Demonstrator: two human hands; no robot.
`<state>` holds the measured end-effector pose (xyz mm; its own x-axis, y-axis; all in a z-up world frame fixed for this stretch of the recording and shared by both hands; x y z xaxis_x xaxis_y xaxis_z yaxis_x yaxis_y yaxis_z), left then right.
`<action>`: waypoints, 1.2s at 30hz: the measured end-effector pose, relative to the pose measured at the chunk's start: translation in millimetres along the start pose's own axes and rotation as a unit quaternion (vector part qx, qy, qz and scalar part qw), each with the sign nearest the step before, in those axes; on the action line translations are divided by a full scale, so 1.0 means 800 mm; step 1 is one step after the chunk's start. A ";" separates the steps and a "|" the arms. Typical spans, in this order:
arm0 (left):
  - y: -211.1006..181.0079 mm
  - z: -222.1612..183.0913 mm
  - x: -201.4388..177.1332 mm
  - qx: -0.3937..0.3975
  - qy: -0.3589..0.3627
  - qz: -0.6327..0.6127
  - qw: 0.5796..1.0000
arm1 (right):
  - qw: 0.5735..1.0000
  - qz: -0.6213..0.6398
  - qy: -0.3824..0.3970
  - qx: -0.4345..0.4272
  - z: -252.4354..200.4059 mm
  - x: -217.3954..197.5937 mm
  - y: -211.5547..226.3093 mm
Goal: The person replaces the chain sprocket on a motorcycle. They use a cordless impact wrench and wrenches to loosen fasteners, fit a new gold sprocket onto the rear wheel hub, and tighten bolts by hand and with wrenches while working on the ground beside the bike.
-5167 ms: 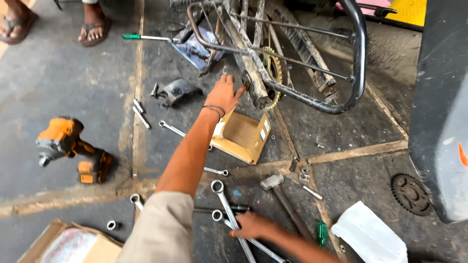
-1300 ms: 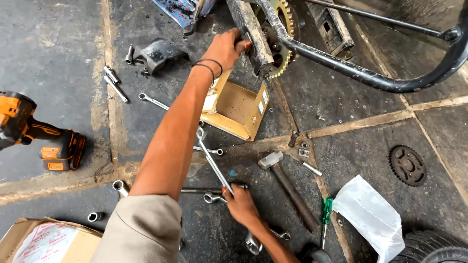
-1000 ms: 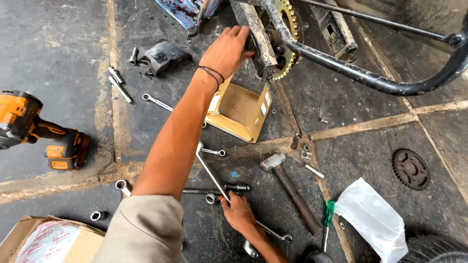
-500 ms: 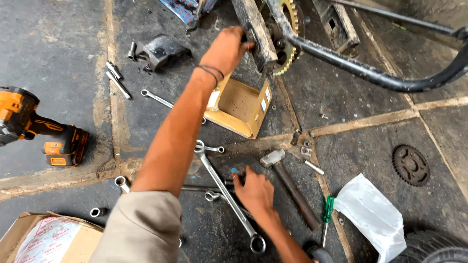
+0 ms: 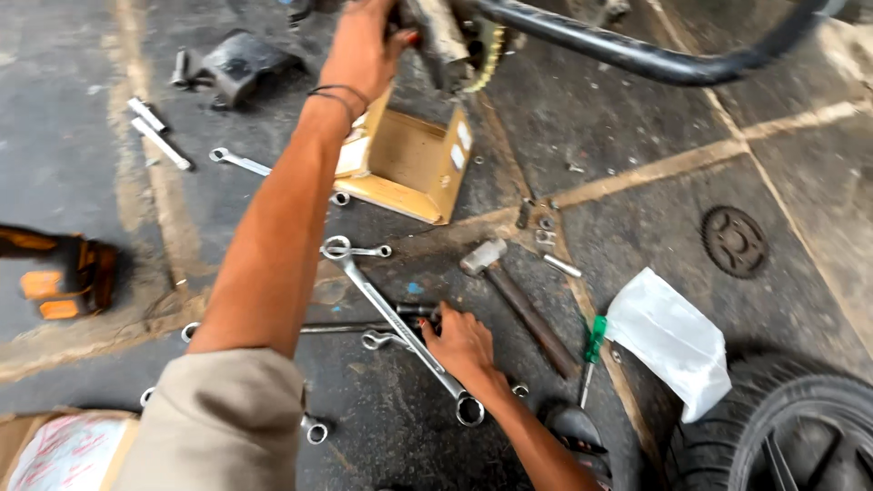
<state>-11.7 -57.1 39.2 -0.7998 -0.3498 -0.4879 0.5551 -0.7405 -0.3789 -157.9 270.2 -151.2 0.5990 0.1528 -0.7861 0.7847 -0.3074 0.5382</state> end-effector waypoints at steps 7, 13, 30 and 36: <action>-0.019 -0.002 -0.020 -0.019 0.061 0.103 0.993 | 0.996 0.030 0.054 0.065 0.014 -0.026 -0.011; -0.019 -0.013 -0.039 -0.023 0.064 0.158 0.985 | 0.997 -0.008 -0.054 -0.051 0.083 -0.121 -0.001; 0.128 -0.181 -0.086 -0.189 0.444 0.433 0.761 | 0.843 -0.432 0.280 -0.152 -0.005 -0.233 -0.037; 0.178 -0.248 -0.094 -0.183 0.483 0.488 0.703 | 0.834 -0.371 0.353 -0.207 -0.022 -0.170 -0.051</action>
<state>172.6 -22.2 -134.5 0.4343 0.0948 -0.8958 0.8950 -0.1583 0.4171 -268.5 278.0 -60.6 -0.2454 0.7168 -0.6527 0.8814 0.4452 0.1576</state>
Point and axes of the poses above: each hand's wrist, its own z-axis towards the middle knuckle, its own x-axis out of the palm, y = z × x, the point moved 7 cm from there along z, towards the middle knuckle, and after that the axes turned 12 degrees about z, right-handed, at the moved point
